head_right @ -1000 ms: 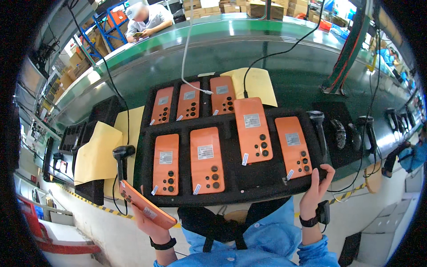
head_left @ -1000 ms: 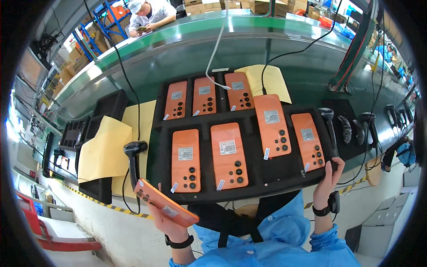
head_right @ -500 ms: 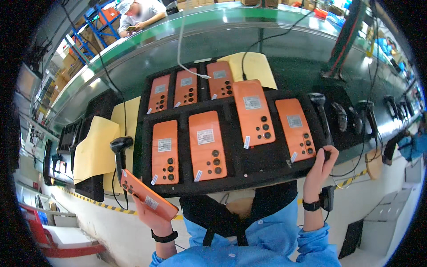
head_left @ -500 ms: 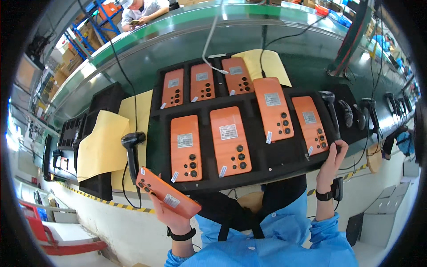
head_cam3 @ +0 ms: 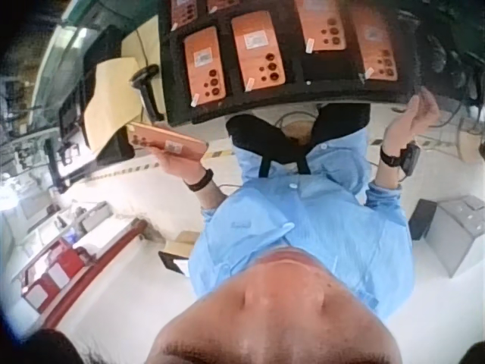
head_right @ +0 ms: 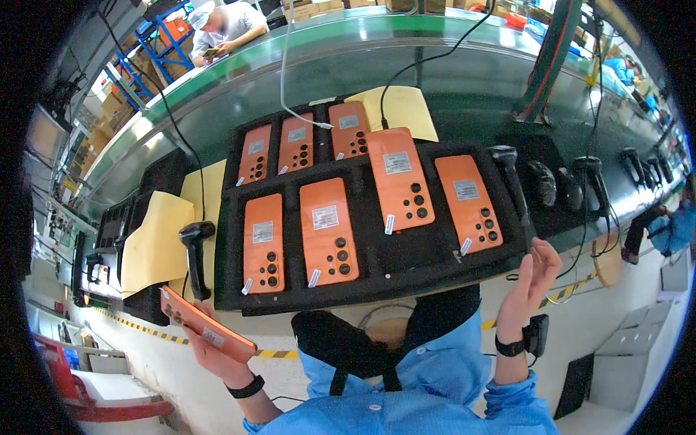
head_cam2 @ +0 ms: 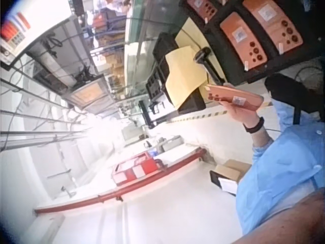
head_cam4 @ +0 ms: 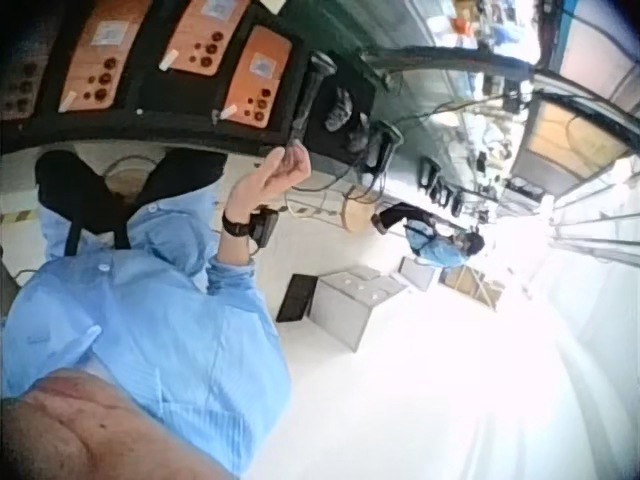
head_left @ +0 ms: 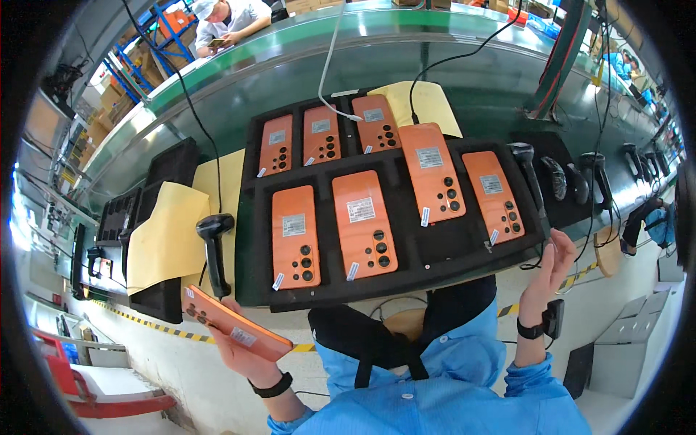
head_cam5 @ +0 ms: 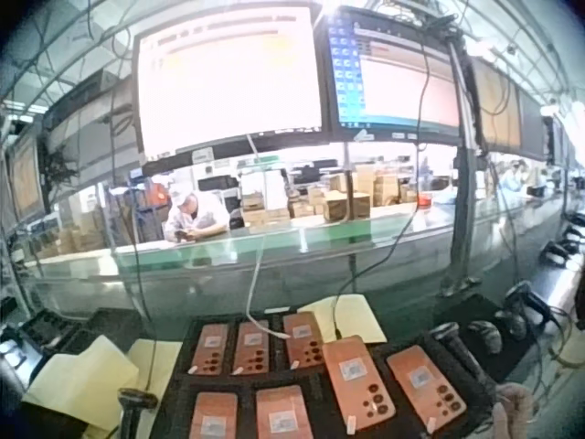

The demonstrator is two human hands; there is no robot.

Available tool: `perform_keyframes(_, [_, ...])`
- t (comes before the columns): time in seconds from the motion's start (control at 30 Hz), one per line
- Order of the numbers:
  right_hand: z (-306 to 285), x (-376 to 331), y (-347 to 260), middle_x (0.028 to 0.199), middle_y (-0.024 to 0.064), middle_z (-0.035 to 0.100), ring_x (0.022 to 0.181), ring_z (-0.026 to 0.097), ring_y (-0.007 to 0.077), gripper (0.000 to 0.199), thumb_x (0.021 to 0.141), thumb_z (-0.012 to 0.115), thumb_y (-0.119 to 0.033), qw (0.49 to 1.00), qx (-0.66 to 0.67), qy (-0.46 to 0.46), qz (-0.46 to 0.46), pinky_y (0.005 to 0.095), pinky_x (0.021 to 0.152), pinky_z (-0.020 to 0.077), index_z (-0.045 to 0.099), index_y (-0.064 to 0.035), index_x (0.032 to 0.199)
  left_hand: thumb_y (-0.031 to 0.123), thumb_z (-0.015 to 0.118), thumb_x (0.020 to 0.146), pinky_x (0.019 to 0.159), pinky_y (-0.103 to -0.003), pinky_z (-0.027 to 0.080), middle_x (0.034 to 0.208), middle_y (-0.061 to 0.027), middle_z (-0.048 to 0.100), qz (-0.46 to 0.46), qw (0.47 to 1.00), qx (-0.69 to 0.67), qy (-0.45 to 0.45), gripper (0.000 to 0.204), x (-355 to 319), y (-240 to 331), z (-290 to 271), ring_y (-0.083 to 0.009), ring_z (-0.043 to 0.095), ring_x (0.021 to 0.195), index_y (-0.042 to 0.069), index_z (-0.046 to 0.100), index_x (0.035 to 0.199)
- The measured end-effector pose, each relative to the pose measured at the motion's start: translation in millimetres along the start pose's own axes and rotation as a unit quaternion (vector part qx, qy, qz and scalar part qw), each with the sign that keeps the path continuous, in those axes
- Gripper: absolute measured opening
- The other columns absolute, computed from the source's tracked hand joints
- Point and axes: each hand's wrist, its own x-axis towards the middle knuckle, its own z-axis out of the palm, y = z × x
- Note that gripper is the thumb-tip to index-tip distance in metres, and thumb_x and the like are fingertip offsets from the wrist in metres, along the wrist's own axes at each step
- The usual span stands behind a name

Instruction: Inspecting and testing multiple smartphones at an assembly line workstation.

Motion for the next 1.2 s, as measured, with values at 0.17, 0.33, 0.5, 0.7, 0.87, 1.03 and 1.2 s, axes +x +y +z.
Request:
perform_keyframes(0.17, [26, 8, -72, 0.108, 0.0142, 0.062, 0.109, 0.058, 0.0310, 0.020, 0.083, 0.064, 0.000, 0.957, -0.088, -0.190, -0.202, 0.0412, 0.098, 0.0452, 0.059, -0.0036, 0.102, 0.033, 0.044, 0.107, 0.097, -0.033, 0.050, 0.130, -0.0133, 0.058, -0.009, 0.996, 0.090, -0.004, 0.050, 12, 33, 45, -0.0215, 0.060, 0.114, 0.002, 0.040, 0.147])
perform_keyframes(0.33, [100, 16, -175, 0.103, 0.0145, 0.063, 0.092, 0.064, 0.0281, 0.023, 0.081, 0.064, -0.006, 0.833, 0.225, -0.386, -0.326, 0.0392, 0.081, 0.0522, 0.066, -0.0014, 0.104, 0.017, 0.051, 0.104, 0.095, -0.031, 0.050, 0.128, -0.0079, 0.058, -0.101, 0.979, 0.149, -0.095, 0.040, 27, 17, 122, -0.0161, 0.060, 0.113, 0.004, 0.046, 0.142])
perform_keyframes(0.5, [140, -22, -226, 0.110, 0.0150, 0.059, 0.093, 0.059, 0.0216, 0.032, 0.101, 0.048, -0.020, 0.707, 0.491, -0.451, -0.236, 0.0334, 0.080, 0.0467, 0.059, 0.0001, 0.123, 0.018, 0.051, 0.104, 0.094, -0.029, 0.049, 0.126, -0.0056, 0.059, -0.160, 0.964, 0.135, -0.166, 0.037, 28, -13, 129, -0.0139, 0.060, 0.111, 0.004, 0.048, 0.138])
perform_keyframes(0.7, [126, -56, -185, 0.093, 0.0065, 0.059, 0.080, 0.058, 0.0197, 0.022, 0.098, 0.052, -0.020, 0.731, 0.232, -0.325, -0.553, 0.0321, 0.075, 0.0468, 0.062, -0.0048, 0.111, 0.026, 0.054, 0.103, 0.092, -0.028, 0.049, 0.124, -0.0033, 0.061, -0.132, 0.965, 0.177, -0.142, 0.042, 18, -27, 133, -0.0116, 0.060, 0.109, 0.008, 0.049, 0.140])
perform_keyframes(0.87, [139, -40, -206, 0.092, 0.0038, 0.058, 0.072, 0.053, 0.0172, 0.024, 0.098, 0.051, -0.015, 0.804, 0.371, -0.273, -0.376, 0.0310, 0.066, 0.0422, 0.064, -0.0166, 0.118, 0.022, 0.052, 0.103, 0.094, -0.029, 0.048, 0.124, -0.0043, 0.060, -0.127, 0.968, 0.174, -0.129, 0.039, 20, -24, 127, -0.0128, 0.060, 0.110, 0.006, 0.049, 0.138])
perform_keyframes(1.03, [149, -39, -200, 0.095, 0.0024, 0.058, 0.071, 0.051, 0.0164, 0.032, 0.098, 0.055, -0.018, 0.812, 0.448, -0.198, -0.318, 0.0294, 0.060, 0.0410, 0.064, -0.0230, 0.128, 0.015, 0.051, 0.104, 0.098, -0.030, 0.045, 0.126, -0.0070, 0.059, -0.137, 0.974, 0.135, -0.122, 0.037, 21, -26, 127, -0.0145, 0.058, 0.114, 0.002, 0.048, 0.137])
perform_keyframes(1.2, [135, 12, -171, 0.095, -0.0003, 0.059, 0.076, 0.053, 0.0145, 0.033, 0.096, 0.059, -0.024, 0.676, 0.226, -0.422, -0.560, 0.0290, 0.068, 0.0432, 0.064, -0.0221, 0.129, 0.014, 0.051, 0.103, 0.103, -0.031, 0.041, 0.128, -0.0089, 0.057, -0.099, 0.975, 0.138, -0.142, 0.040, 18, -27, 133, -0.0154, 0.056, 0.118, -0.001, 0.045, 0.139])
